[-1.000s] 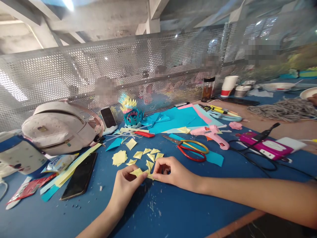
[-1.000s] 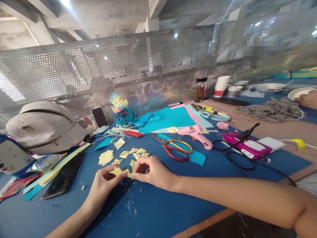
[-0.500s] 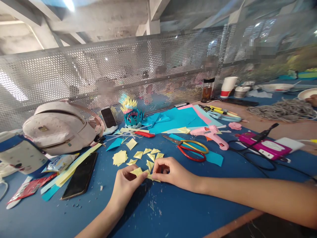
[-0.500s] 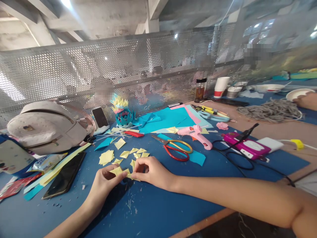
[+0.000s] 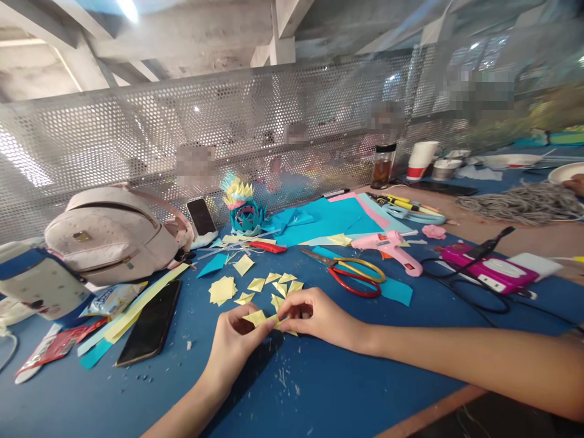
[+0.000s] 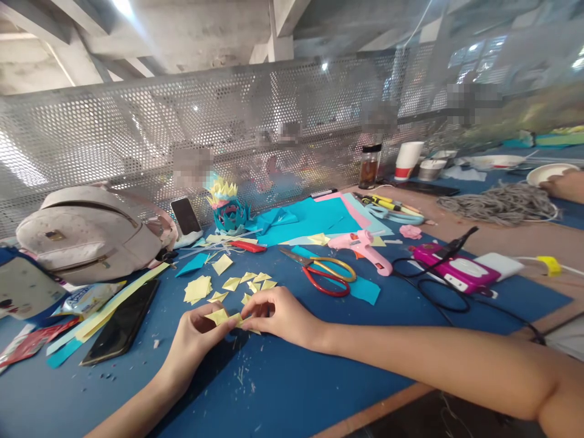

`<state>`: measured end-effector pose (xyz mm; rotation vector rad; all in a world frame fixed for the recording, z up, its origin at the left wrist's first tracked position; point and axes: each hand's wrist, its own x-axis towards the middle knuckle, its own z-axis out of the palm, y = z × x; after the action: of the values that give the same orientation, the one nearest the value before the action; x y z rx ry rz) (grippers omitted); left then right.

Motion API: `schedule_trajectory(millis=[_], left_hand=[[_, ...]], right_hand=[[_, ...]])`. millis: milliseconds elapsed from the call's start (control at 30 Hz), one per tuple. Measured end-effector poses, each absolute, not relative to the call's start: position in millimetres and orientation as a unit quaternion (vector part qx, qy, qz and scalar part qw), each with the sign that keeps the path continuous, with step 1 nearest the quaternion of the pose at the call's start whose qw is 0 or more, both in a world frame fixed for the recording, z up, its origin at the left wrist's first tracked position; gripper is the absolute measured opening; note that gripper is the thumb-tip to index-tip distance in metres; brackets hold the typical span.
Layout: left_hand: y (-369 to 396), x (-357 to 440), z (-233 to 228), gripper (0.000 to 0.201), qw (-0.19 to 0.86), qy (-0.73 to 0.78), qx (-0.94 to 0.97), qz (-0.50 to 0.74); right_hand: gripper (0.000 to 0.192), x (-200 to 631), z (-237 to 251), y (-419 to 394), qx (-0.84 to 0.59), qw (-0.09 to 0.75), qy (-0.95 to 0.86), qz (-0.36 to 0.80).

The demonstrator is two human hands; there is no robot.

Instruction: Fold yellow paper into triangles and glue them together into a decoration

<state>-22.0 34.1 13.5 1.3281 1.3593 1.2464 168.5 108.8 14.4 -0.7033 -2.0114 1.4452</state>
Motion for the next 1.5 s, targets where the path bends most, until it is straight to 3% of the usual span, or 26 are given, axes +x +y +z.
schedule_trajectory(millis=[433,667,800,1067,1333,1500], left_hand=[[32.6,-21.2,6.6,0.036,0.375,0.528,0.588,0.484],[25.7,-20.0,19.2,0.013,0.333,0.528,0.639,0.45],[20.4,-18.1,22.4,0.007,0.314,0.512,0.673,0.432],[15.1,-17.2,22.9,0.007,0.304,0.488,0.708,0.41],[15.1,-19.5,19.7,0.01,0.306,0.477,0.718,0.405],[15.4,-18.5,19.5,0.006,0.294,0.495,0.71,0.406]], right_hand=[[0.038,171.2,21.0,105.5,-0.254,0.296,-0.776,0.495],[0.015,177.4,29.5,109.8,-0.217,0.204,-0.825,0.481],[0.022,183.4,36.2,109.2,-0.201,0.165,-0.845,0.467],[0.035,187.5,43.9,108.5,-0.172,0.115,-0.857,0.472],[0.013,188.1,41.7,108.0,-0.198,0.126,-0.861,0.451],[0.012,185.6,38.0,106.8,-0.205,0.155,-0.845,0.47]])
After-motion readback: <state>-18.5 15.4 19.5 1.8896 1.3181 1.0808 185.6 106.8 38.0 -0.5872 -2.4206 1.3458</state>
